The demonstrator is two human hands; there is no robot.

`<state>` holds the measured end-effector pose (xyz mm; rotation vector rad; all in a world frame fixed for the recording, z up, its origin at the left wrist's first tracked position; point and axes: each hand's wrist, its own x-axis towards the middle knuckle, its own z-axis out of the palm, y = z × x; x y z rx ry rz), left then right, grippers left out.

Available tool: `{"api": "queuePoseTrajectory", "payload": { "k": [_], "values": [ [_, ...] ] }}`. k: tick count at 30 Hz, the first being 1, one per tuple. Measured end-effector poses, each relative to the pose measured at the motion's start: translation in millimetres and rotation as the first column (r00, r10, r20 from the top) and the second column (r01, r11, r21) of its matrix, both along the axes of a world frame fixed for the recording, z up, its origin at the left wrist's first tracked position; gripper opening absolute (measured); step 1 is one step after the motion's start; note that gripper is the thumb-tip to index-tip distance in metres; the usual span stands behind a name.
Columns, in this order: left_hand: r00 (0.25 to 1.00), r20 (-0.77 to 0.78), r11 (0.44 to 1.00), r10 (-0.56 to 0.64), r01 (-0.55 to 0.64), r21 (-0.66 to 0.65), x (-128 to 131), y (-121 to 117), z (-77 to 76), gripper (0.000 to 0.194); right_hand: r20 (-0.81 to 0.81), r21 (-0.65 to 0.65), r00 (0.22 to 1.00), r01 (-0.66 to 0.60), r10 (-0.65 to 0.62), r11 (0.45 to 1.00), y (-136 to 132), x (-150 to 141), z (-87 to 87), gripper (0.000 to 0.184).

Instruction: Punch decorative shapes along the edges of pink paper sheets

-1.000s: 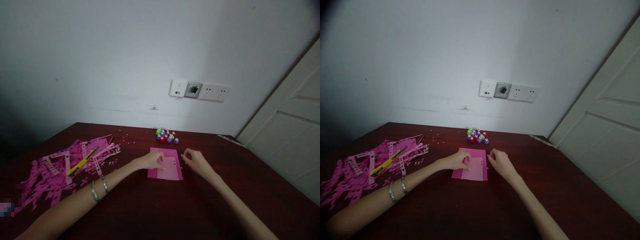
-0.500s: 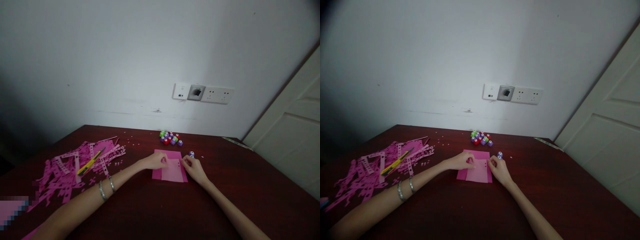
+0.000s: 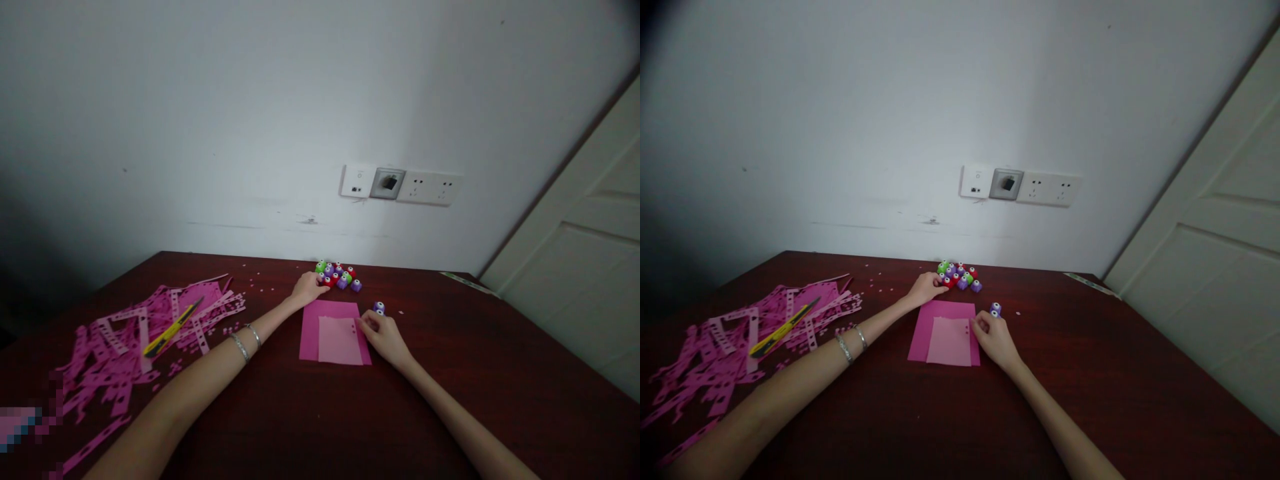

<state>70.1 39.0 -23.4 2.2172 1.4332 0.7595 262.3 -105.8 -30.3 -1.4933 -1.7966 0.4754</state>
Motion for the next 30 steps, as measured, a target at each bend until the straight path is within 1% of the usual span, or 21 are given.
{"api": "queuePoseTrajectory", "payload": {
  "k": [6,12,17,21,24,26,30],
  "values": [
    [0.997,-0.074,0.999,0.032,-0.029,0.040,6,1,0.5,0.024,-0.034,-0.022,0.999,-0.003,0.002,1.000,2,1,0.1,0.027],
    [0.981,-0.170,0.996,0.094,-0.090,0.026,9,-5,3.1,0.024,-0.034,-0.027,0.999,0.006,-0.006,1.000,3,2,-0.5,0.027],
    [0.975,-0.183,0.992,0.122,-0.115,0.050,12,-7,3.1,0.022,-0.049,-0.021,0.999,0.008,-0.009,1.000,3,1,-0.6,0.026],
    [0.989,-0.122,0.996,0.078,-0.072,0.051,9,-3,1.8,0.018,-0.061,-0.040,0.998,0.000,-0.002,0.999,3,1,-0.8,0.025],
    [0.997,-0.061,0.997,0.049,-0.045,0.066,3,-2,5.2,0.016,-0.066,-0.043,0.998,-0.007,0.004,0.999,3,1,-0.1,0.024],
    [1.000,-0.011,0.996,0.014,-0.013,0.084,-3,-6,11.8,0.017,-0.064,-0.037,0.998,-0.005,0.002,0.999,2,1,0.3,0.024],
    [0.986,0.094,0.987,-0.138,0.129,0.093,-16,-27,32.7,0.020,-0.066,-0.035,0.998,-0.006,0.004,0.999,3,2,0.0,0.023]
  ]
}}
